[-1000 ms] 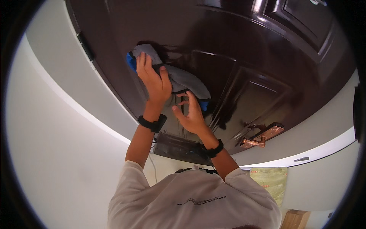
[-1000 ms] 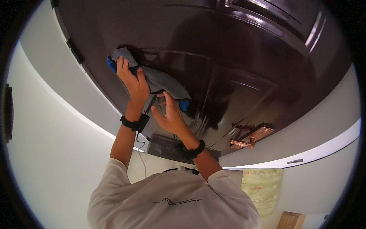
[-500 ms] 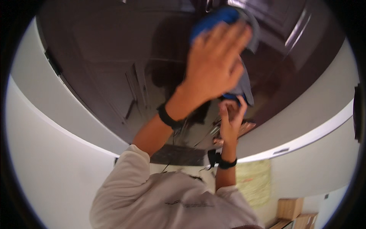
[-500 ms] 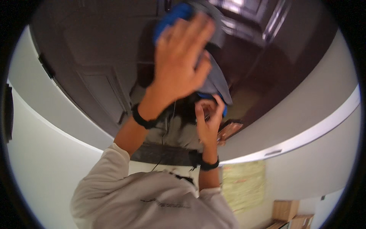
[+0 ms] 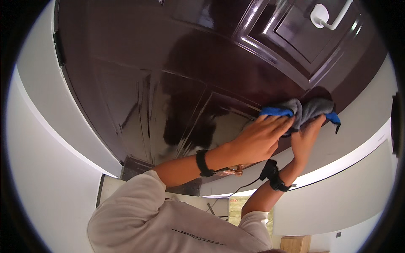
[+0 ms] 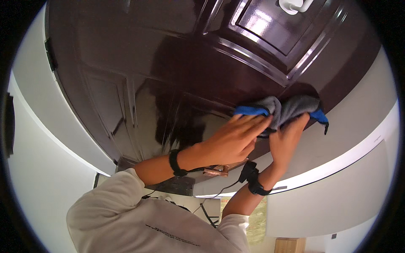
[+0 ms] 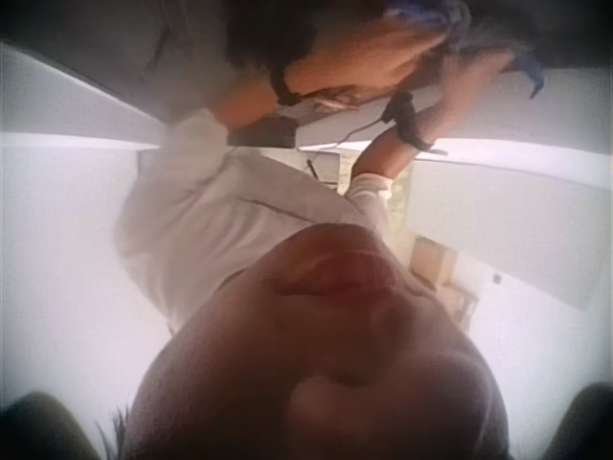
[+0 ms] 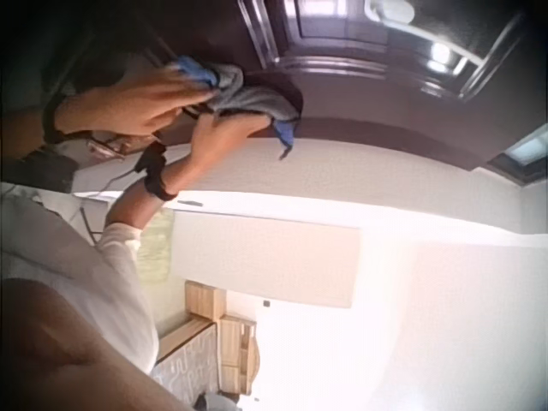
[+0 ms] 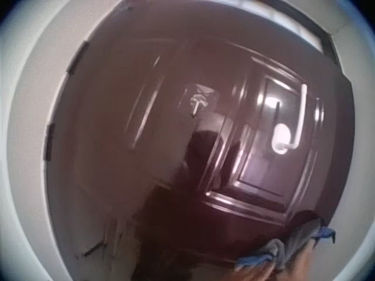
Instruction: The person wipes the exterior surfaces of a white cabinet, a wooden nightstand, a long wooden shelf, and a dark wooden door with a cloth.
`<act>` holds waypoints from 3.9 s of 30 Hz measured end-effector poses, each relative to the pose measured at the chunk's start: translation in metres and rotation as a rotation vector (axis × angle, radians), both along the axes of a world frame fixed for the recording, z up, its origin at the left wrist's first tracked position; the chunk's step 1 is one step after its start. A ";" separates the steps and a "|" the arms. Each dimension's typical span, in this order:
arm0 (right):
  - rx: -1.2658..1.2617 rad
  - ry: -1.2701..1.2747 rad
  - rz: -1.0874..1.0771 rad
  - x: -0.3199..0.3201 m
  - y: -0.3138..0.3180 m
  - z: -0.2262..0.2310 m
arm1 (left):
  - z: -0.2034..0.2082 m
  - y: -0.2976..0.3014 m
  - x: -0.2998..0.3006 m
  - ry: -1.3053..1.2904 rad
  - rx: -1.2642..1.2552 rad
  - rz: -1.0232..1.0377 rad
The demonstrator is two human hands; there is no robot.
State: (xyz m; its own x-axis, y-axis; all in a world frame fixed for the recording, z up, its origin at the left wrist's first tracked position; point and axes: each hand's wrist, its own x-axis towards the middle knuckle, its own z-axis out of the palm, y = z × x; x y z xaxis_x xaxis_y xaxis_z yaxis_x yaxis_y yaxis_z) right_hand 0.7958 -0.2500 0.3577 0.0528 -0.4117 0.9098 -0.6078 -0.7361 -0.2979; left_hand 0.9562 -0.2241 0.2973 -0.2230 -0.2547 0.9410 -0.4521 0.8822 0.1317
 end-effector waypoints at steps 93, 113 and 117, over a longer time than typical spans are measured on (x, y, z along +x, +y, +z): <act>1.291 0.532 0.286 -0.092 0.035 -0.278 | -0.168 -0.006 0.000 -0.868 0.302 0.234; 1.149 0.917 0.770 -0.024 0.035 -0.338 | -0.225 0.040 0.019 -0.032 1.313 -0.070; 1.322 0.855 0.560 -0.070 0.040 -0.309 | -0.241 0.028 -0.011 -0.076 0.886 0.032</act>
